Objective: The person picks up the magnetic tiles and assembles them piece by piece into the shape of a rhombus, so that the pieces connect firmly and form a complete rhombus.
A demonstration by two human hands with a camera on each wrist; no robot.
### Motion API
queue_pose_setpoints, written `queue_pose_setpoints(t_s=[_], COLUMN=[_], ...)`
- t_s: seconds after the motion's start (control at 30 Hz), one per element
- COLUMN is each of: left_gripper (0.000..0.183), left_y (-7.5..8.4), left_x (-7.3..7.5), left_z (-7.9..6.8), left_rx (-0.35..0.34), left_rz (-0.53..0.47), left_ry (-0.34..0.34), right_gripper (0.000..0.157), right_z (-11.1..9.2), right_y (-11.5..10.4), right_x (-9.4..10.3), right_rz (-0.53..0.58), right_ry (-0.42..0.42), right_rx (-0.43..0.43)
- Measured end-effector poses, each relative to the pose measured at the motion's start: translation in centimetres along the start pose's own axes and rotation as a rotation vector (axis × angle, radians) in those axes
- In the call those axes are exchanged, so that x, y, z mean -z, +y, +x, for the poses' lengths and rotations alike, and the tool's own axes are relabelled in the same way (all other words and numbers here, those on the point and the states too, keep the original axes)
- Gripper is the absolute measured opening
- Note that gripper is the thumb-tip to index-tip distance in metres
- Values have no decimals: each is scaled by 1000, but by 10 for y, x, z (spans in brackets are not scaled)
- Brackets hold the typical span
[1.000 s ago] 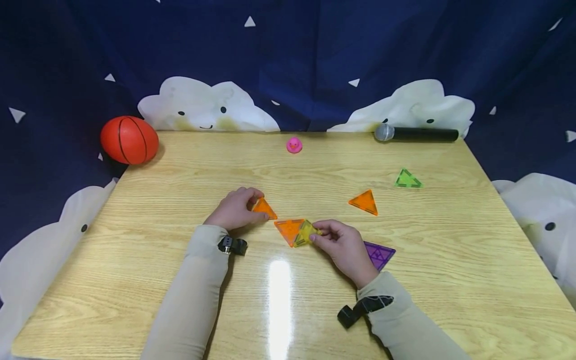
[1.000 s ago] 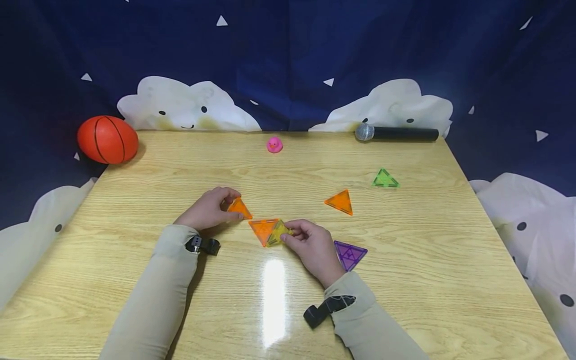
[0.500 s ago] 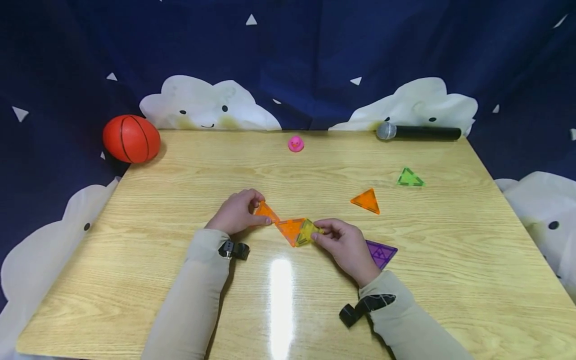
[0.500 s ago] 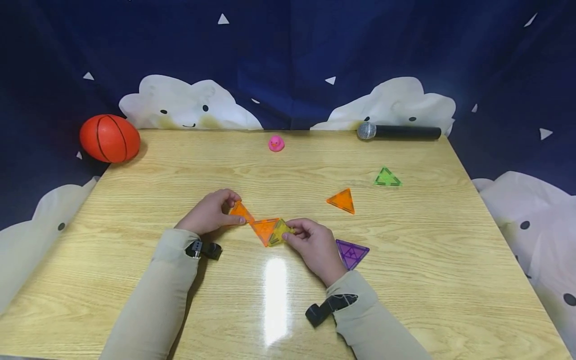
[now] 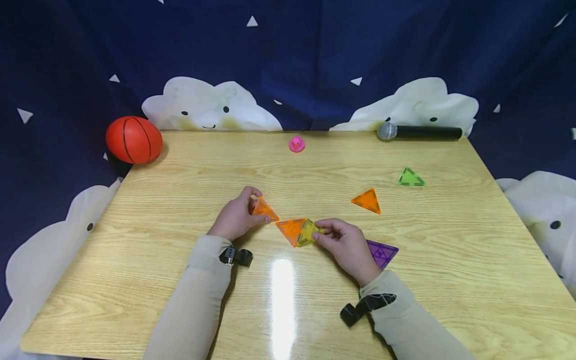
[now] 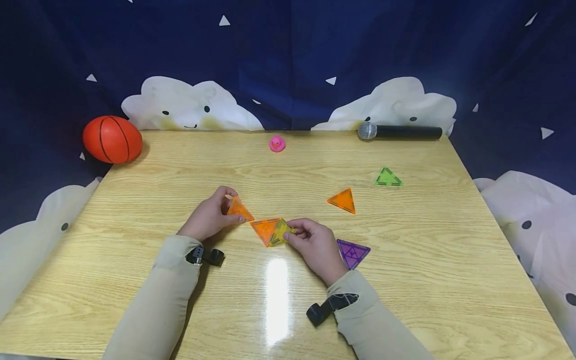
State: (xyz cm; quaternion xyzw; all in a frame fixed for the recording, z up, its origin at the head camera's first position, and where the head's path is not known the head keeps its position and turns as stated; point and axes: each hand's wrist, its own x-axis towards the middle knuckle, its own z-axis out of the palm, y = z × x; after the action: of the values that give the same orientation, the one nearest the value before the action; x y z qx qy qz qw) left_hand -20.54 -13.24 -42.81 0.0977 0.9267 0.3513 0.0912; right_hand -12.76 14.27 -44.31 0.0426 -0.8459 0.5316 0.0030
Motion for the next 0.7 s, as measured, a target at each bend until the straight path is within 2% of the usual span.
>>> queue_pose_setpoints(t_s=[0.43, 0.7], left_gripper=[44, 55], left_y=[0, 3], left_x=[-4, -10], left_z=[-4, -7], left_rx=[8, -18], left_rz=[-17, -84], left_ry=[72, 90], right_gripper=[24, 24], right_z=[0, 0], right_y=[-1, -2], right_x=[0, 0], right_rz=[11, 13], right_ry=[-3, -11], right_rx=[-10, -13])
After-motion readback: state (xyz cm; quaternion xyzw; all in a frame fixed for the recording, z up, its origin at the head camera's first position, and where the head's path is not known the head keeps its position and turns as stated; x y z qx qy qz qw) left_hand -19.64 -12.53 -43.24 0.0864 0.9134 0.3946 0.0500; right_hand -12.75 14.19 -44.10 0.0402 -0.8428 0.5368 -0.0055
